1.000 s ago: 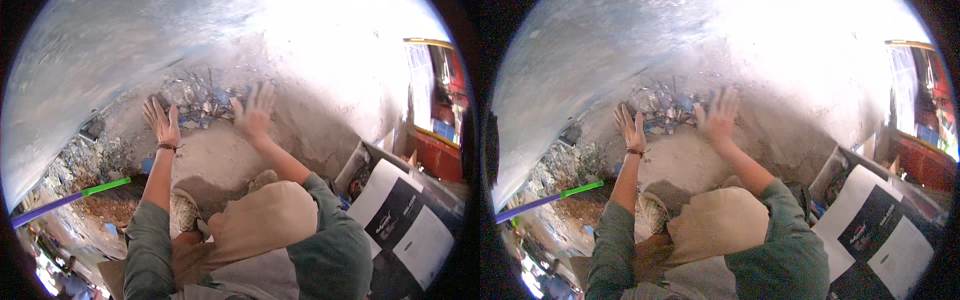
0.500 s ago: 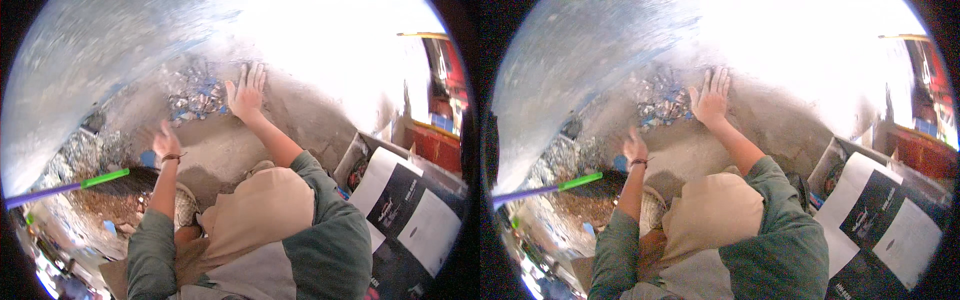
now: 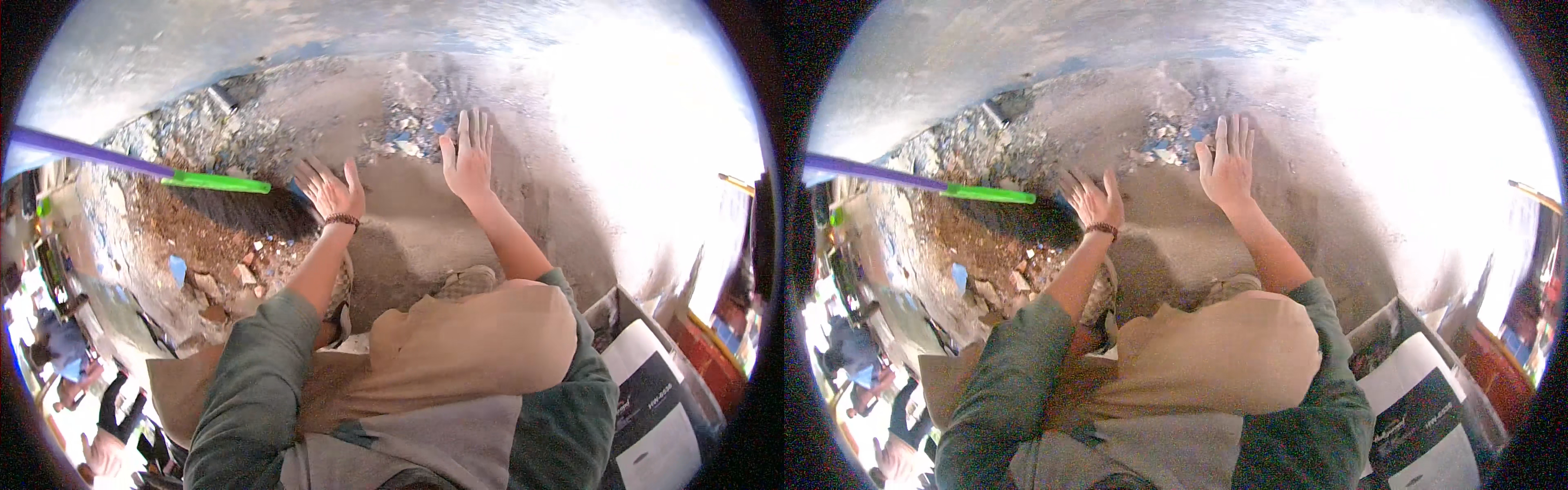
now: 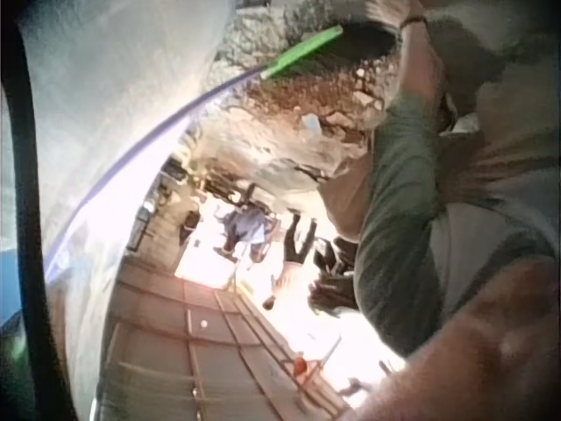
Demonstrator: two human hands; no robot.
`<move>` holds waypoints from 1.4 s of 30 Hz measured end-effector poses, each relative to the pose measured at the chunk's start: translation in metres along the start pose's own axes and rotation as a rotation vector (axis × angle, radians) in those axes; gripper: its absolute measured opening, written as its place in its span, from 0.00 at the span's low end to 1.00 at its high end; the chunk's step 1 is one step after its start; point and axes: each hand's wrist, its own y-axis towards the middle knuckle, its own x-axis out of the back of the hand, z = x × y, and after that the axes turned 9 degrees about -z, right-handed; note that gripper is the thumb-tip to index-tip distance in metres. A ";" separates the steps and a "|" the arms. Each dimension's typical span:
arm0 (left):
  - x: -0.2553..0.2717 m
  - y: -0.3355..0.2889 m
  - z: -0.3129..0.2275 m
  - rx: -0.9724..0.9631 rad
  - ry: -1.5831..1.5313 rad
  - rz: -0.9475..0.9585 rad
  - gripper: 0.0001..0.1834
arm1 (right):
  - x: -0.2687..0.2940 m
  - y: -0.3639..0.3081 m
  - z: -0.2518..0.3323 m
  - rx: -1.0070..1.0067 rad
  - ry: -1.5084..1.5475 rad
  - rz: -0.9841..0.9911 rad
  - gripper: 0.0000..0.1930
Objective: The person picks up pieces of debris by hand and puts them into a black plastic bag. They then use a broom to sweep the remaining dust and small fragments from the ground.
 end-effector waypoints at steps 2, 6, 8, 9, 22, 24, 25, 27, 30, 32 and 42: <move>-0.005 0.010 0.016 0.111 0.056 -0.004 0.46 | -0.002 0.001 0.015 -0.043 0.048 -0.023 0.30; 0.012 0.011 -0.019 0.300 0.013 0.329 0.48 | 0.003 -0.006 -0.008 -0.160 0.018 -0.057 0.29; 0.036 0.009 -0.053 0.223 -0.313 0.476 0.48 | 0.006 -0.004 -0.007 -0.130 0.035 -0.070 0.28; 0.023 -0.001 -0.053 0.044 -0.512 0.291 0.48 | 0.007 -0.003 -0.003 -0.134 0.062 -0.084 0.28; -0.023 0.108 0.052 0.164 0.200 -0.107 0.50 | 0.028 -0.029 -0.002 -0.203 0.038 -0.019 0.27; -0.028 0.077 0.012 -0.040 0.118 0.020 0.51 | 0.027 -0.032 -0.004 -0.197 0.010 0.010 0.27; -0.025 0.057 -0.028 -0.070 0.097 0.166 0.51 | 0.033 -0.035 -0.015 -0.207 -0.021 0.012 0.27; -0.007 0.047 -0.051 -0.149 -0.076 0.121 0.51 | 0.029 -0.034 -0.017 -0.147 -0.087 -0.013 0.27; -0.024 0.065 -0.021 -0.014 -0.192 -0.028 0.50 | 0.027 -0.032 -0.014 -0.150 -0.012 -0.058 0.27; -0.028 0.108 0.052 0.101 0.144 -0.169 0.49 | 0.021 -0.028 -0.006 -0.129 0.007 -0.061 0.27; -0.021 0.073 -0.069 -0.428 -0.423 0.045 0.46 | 0.021 -0.041 -0.027 -0.018 -0.239 -0.029 0.27</move>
